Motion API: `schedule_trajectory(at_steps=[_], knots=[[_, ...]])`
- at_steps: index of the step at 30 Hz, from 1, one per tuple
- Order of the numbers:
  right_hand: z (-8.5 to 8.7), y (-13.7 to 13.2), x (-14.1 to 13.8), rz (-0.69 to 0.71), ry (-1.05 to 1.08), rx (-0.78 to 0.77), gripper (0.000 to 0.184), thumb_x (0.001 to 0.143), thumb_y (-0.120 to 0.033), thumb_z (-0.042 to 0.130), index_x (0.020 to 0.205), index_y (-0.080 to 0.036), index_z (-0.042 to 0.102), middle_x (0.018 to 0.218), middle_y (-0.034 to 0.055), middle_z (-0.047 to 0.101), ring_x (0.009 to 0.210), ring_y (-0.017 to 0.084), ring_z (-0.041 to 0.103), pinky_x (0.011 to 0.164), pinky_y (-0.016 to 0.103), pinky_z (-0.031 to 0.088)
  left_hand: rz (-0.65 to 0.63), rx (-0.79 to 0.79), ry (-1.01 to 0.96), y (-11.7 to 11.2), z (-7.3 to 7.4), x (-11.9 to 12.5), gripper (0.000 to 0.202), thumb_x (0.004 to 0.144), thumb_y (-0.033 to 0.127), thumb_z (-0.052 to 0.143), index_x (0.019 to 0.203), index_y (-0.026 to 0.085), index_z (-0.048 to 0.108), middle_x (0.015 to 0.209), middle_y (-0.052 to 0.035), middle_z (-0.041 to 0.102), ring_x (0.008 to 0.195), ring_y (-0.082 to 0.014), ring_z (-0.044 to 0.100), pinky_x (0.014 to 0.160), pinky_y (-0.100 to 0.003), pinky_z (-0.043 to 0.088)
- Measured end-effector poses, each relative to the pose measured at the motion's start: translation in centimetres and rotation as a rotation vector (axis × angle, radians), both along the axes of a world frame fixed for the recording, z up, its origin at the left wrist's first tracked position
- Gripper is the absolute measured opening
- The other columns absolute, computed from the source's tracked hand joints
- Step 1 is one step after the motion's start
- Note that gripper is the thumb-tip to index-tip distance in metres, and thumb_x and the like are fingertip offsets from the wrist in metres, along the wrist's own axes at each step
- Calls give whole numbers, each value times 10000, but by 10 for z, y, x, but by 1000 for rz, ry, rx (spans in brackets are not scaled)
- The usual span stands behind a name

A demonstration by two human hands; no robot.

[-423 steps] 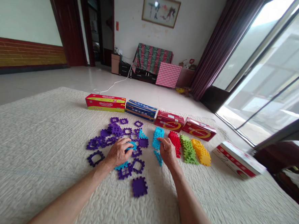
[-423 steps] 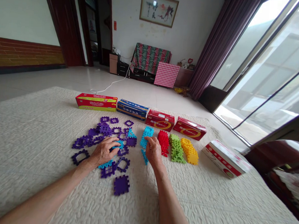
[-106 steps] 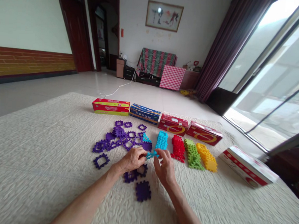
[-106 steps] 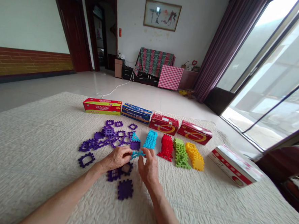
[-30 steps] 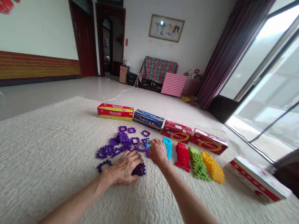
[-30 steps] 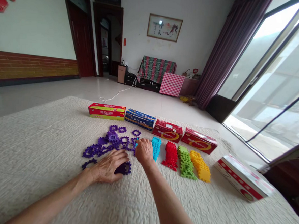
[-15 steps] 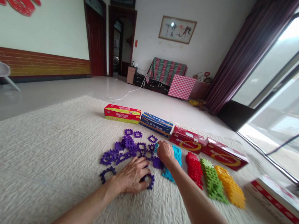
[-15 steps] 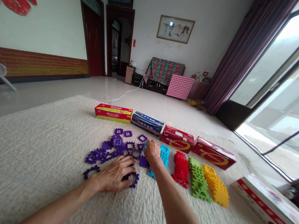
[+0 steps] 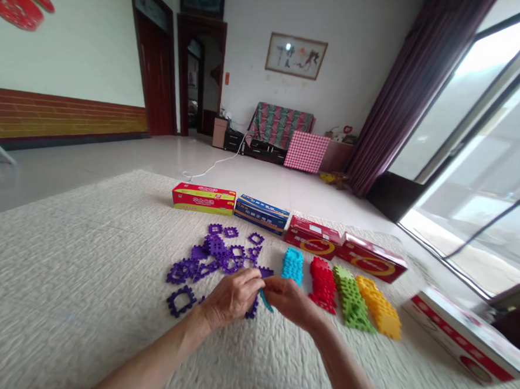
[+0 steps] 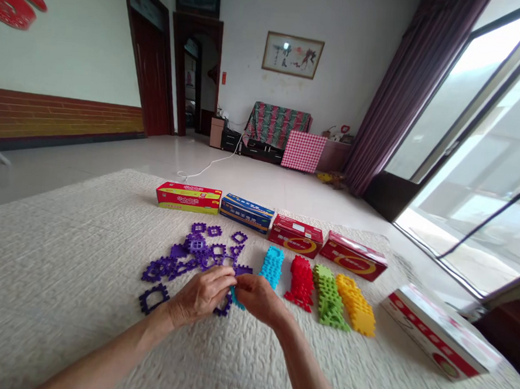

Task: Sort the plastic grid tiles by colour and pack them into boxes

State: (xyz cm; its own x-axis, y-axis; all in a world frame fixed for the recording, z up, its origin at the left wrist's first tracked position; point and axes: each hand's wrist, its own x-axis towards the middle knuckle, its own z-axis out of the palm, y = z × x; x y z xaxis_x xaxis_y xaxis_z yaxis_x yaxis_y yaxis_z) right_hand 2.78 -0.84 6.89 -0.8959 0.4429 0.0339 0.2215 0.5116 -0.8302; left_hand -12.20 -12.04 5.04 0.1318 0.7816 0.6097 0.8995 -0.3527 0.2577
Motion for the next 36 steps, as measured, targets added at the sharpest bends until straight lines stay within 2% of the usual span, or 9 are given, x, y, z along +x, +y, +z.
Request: schedule_trajectory(at_steps=[3, 5, 7, 10, 13, 15, 19, 22, 36], knots=[[-9, -12, 31, -25, 4, -186, 219, 818, -321, 537, 856, -148, 666, 694, -10, 578, 598, 94, 475, 556, 212, 359, -100, -126, 37, -10, -5, 12, 215, 914, 128, 402, 942, 183, 607, 934, -47, 617, 919, -160, 590, 822, -277, 493], [-16, -18, 52, -66, 29, -263, 303, 863, -410, 504, 928, -160, 663, 774, 17, 623, 660, 117, 536, 609, 230, 406, -96, -186, 49, -13, -10, 18, 207, 906, 116, 402, 905, 177, 600, 881, -40, 606, 885, -164, 578, 797, -280, 478], [-23, -22, 69, -106, 64, -267, 342, 879, -450, 486, 994, -171, 646, 816, 32, 646, 679, 130, 564, 621, 241, 428, -64, -234, 55, -13, -14, 23, 197, 901, 120, 411, 861, 175, 595, 846, -37, 594, 846, -169, 567, 765, -282, 464], [-36, -25, 83, -226, 179, -69, 270, 852, -386, 534, 983, -175, 639, 798, 33, 656, 661, 136, 569, 613, 244, 436, -22, -281, 57, -5, -17, 32, 182, 894, 141, 432, 844, 178, 603, 822, -35, 585, 815, -172, 561, 737, -281, 449], [-45, -22, 84, -396, 290, 213, 178, 844, -276, 501, 867, -182, 651, 813, 46, 666, 734, 155, 598, 688, 265, 460, 23, -315, 40, 9, -18, 41, 194, 898, 156, 435, 890, 193, 625, 822, -31, 592, 816, -167, 574, 739, -273, 445], [-48, -18, 81, -470, 314, 309, 173, 831, -230, 482, 849, -185, 648, 830, 52, 664, 746, 156, 603, 685, 262, 469, 75, -324, 21, 18, -17, 47, 195, 899, 166, 442, 921, 204, 631, 824, -29, 600, 815, -163, 586, 736, -267, 447], [-52, -10, 77, -563, 324, 357, 171, 804, -215, 495, 873, -180, 648, 805, 42, 637, 641, 130, 569, 590, 235, 461, 159, -261, -58, 32, -20, 55, 202, 877, 154, 471, 1026, 201, 600, 882, -35, 634, 845, -168, 604, 753, -268, 456], [-55, -8, 76, -583, 302, 372, 192, 808, -207, 487, 892, -177, 656, 791, 34, 622, 625, 122, 562, 570, 222, 450, 195, -226, -77, 35, -24, 57, 160, 881, 153, 462, 940, 196, 604, 858, -32, 634, 819, -165, 602, 747, -266, 453], [-64, -7, 72, -601, 178, 506, 206, 818, -167, 496, 917, -194, 674, 777, 30, 581, 730, 152, 572, 674, 235, 437, 245, -262, 25, 36, -28, 57, 203, 897, 154, 443, 814, 188, 625, 795, -31, 603, 741, -144, 575, 680, -250, 418]])
